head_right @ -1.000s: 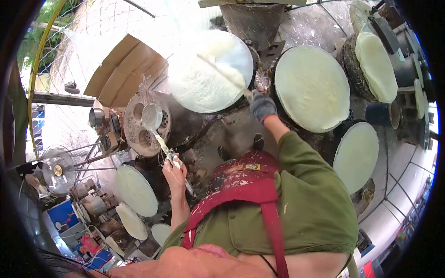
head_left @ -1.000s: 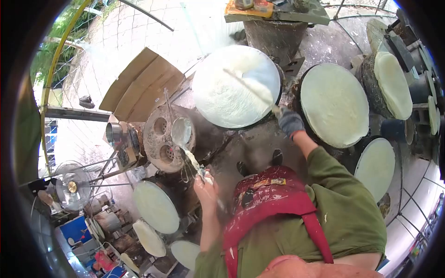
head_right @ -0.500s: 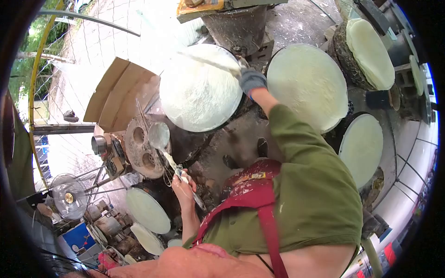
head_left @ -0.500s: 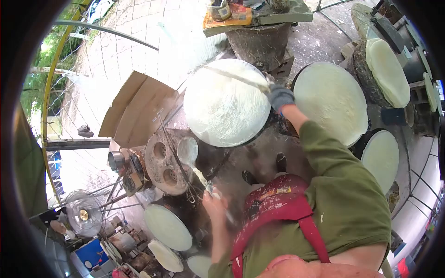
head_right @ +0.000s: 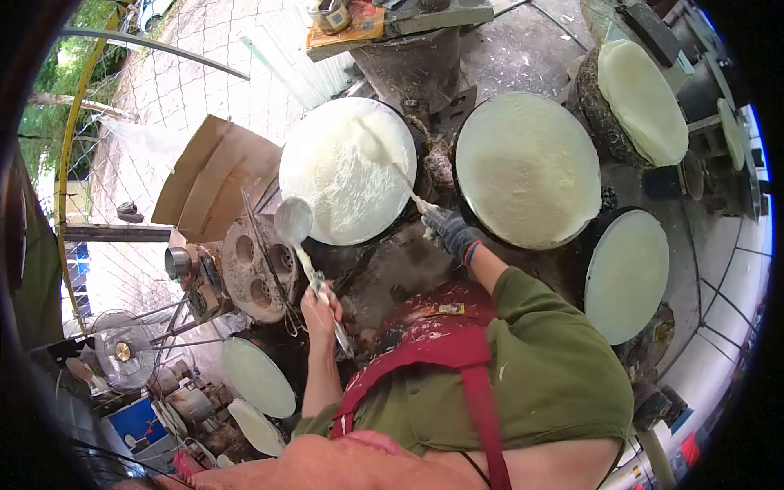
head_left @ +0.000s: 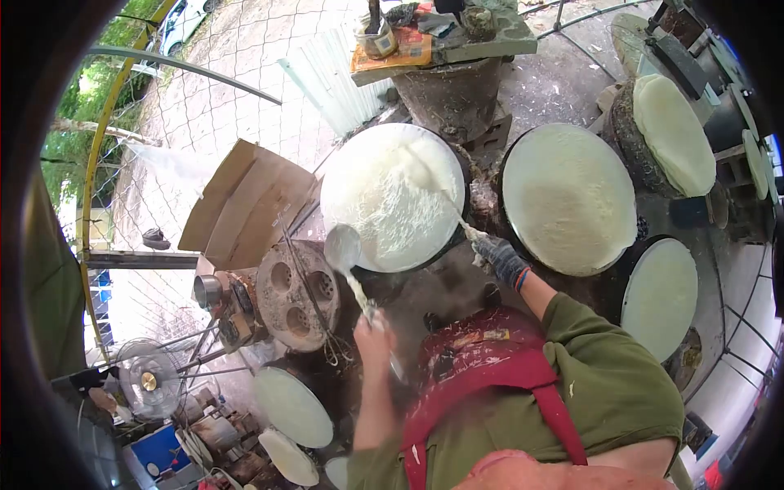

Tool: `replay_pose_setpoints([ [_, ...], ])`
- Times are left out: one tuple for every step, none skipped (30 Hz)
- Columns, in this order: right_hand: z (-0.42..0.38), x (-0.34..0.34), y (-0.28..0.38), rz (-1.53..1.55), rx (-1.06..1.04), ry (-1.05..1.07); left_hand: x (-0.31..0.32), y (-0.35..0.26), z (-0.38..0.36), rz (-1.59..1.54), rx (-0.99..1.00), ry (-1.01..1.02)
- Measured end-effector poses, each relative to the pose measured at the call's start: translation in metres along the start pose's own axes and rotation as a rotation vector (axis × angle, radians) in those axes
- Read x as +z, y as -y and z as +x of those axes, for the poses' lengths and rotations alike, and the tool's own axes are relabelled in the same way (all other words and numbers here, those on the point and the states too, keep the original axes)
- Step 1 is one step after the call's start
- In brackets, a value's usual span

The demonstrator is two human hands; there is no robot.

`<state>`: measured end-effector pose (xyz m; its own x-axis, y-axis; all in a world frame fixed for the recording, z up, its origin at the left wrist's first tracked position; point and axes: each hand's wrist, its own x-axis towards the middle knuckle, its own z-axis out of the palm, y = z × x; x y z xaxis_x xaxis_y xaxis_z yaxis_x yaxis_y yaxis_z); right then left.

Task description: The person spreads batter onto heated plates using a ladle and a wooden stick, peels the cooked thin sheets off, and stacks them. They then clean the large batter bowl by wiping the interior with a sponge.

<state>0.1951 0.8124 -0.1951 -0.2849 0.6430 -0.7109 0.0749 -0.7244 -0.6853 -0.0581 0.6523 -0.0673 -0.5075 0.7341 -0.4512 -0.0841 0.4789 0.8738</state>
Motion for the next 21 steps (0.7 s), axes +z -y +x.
replay_pose_setpoints([
  [-0.007, -0.002, 0.013, -0.013, -0.114, 0.038, 0.006, -0.009, 0.012, 0.012, -0.004, 0.027],
  [-0.008, -0.004, 0.022, -0.024, -0.231, 0.074, 0.014, -0.020, 0.028, 0.027, -0.006, 0.057],
  [0.014, -0.014, 0.016, -0.028, -0.265, -0.036, 0.020, -0.027, 0.048, 0.019, 0.020, 0.111],
  [0.034, -0.024, 0.012, -0.107, -0.165, -0.139, 0.025, -0.032, 0.070, 0.009, 0.043, 0.166],
  [0.040, -0.028, 0.016, -0.163, -0.145, -0.078, 0.032, -0.038, 0.092, 0.038, 0.082, 0.193],
  [0.041, -0.029, 0.016, -0.215, -0.126, -0.020, 0.040, -0.045, 0.115, 0.068, 0.123, 0.224],
  [0.040, -0.030, 0.010, -0.289, -0.185, -0.034, 0.049, -0.051, 0.139, 0.067, 0.127, 0.249],
  [0.038, -0.029, 0.000, -0.364, -0.241, -0.050, 0.057, -0.055, 0.161, 0.066, 0.129, 0.275],
  [0.034, -0.029, -0.009, -0.437, -0.297, -0.067, 0.065, -0.061, 0.181, 0.051, 0.092, 0.304],
  [0.022, -0.030, -0.013, -0.490, -0.345, -0.114, 0.070, -0.064, 0.197, 0.036, 0.055, 0.334],
  [0.001, -0.032, -0.010, -0.546, -0.393, -0.163, 0.071, -0.060, 0.210, 0.044, 0.043, 0.384],
  [-0.015, -0.031, -0.012, -0.608, -0.440, -0.212, 0.071, -0.053, 0.221, 0.047, 0.030, 0.433],
  [-0.009, -0.021, -0.040, -0.216, -0.410, -0.215, 0.070, -0.047, 0.227, 0.052, 0.012, 0.480],
  [0.005, -0.003, -0.065, -0.183, -0.333, -0.164, 0.065, -0.044, 0.222, 0.042, -0.030, 0.513],
  [0.022, 0.022, -0.083, -0.146, -0.260, -0.114, 0.059, -0.041, 0.212, 0.036, -0.069, 0.548],
  [0.030, 0.041, -0.092, -0.108, -0.188, -0.062, 0.051, -0.037, 0.200, 0.030, -0.109, 0.580],
  [0.027, 0.056, -0.093, -0.044, -0.214, -0.039, 0.042, -0.034, 0.186, 0.007, -0.134, 0.554],
  [0.023, 0.070, -0.094, 0.022, -0.243, -0.015, 0.033, -0.032, 0.171, -0.014, -0.158, 0.527],
  [0.017, 0.081, -0.093, 0.086, -0.276, 0.007, 0.023, -0.030, 0.162, -0.035, -0.178, 0.501],
  [0.010, 0.084, -0.089, 0.040, -0.214, -0.104, 0.012, -0.027, 0.157, -0.094, -0.240, 0.473],
  [0.001, 0.080, -0.082, -0.010, -0.149, -0.214, 0.003, -0.024, 0.154, -0.157, -0.303, 0.444],
])
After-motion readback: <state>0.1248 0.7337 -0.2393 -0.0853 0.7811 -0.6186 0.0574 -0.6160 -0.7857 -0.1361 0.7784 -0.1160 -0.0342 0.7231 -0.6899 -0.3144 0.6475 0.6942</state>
